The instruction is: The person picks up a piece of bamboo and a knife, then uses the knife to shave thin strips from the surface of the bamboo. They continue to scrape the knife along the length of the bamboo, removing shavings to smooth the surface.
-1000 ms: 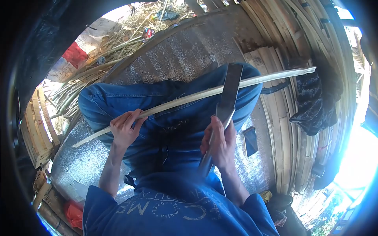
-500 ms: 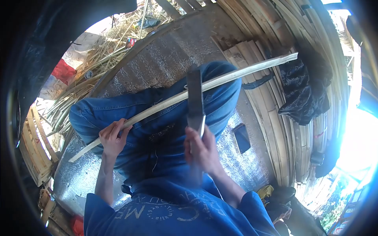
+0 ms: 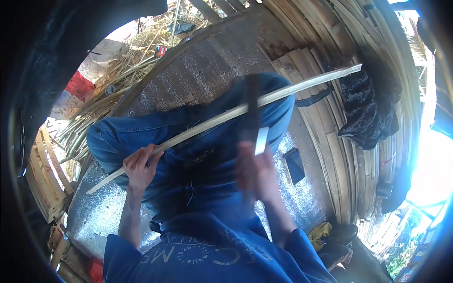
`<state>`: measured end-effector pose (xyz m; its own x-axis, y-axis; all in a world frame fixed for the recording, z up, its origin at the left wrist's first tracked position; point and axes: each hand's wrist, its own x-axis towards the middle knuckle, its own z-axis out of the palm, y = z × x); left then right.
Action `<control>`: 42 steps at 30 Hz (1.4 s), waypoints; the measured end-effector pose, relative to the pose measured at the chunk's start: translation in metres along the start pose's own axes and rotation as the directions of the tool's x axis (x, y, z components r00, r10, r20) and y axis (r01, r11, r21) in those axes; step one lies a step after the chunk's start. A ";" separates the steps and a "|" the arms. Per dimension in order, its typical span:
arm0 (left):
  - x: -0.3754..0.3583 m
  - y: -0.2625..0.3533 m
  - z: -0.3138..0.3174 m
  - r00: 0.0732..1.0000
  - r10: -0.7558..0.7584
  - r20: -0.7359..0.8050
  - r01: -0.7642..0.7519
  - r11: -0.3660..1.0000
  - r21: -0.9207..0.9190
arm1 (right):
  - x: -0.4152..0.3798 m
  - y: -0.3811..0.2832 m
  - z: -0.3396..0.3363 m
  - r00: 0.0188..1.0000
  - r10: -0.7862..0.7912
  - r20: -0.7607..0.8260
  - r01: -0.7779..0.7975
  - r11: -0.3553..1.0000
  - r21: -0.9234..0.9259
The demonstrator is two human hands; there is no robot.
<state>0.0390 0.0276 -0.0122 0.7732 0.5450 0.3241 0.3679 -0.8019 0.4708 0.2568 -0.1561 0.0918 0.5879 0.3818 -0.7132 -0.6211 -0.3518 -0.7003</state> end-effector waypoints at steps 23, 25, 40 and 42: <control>0.002 0.002 0.005 0.998 0.009 -0.064 -0.008 1.000 0.009 | -0.008 -0.008 0.004 0.999 -0.039 0.017 0.040 0.995 -0.090; 0.002 0.001 0.002 1.000 -0.015 -0.023 0.015 1.000 0.013 | -0.005 0.024 0.019 0.932 -0.245 0.269 0.311 0.919 -0.241; 0.000 0.000 0.001 1.000 0.006 -0.026 -0.006 1.000 0.008 | -0.013 -0.012 0.008 0.990 0.140 0.031 -0.140 0.990 -0.008; 0.002 -0.001 0.005 0.999 0.013 -0.051 -0.012 1.000 0.008 | -0.008 0.000 -0.006 0.999 0.020 0.040 -0.017 0.997 -0.071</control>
<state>0.0426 0.0279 -0.0162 0.7504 0.5467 0.3716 0.3623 -0.8103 0.4606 0.2556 -0.1645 0.0970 0.5543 0.4082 -0.7254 -0.5928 -0.4181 -0.6883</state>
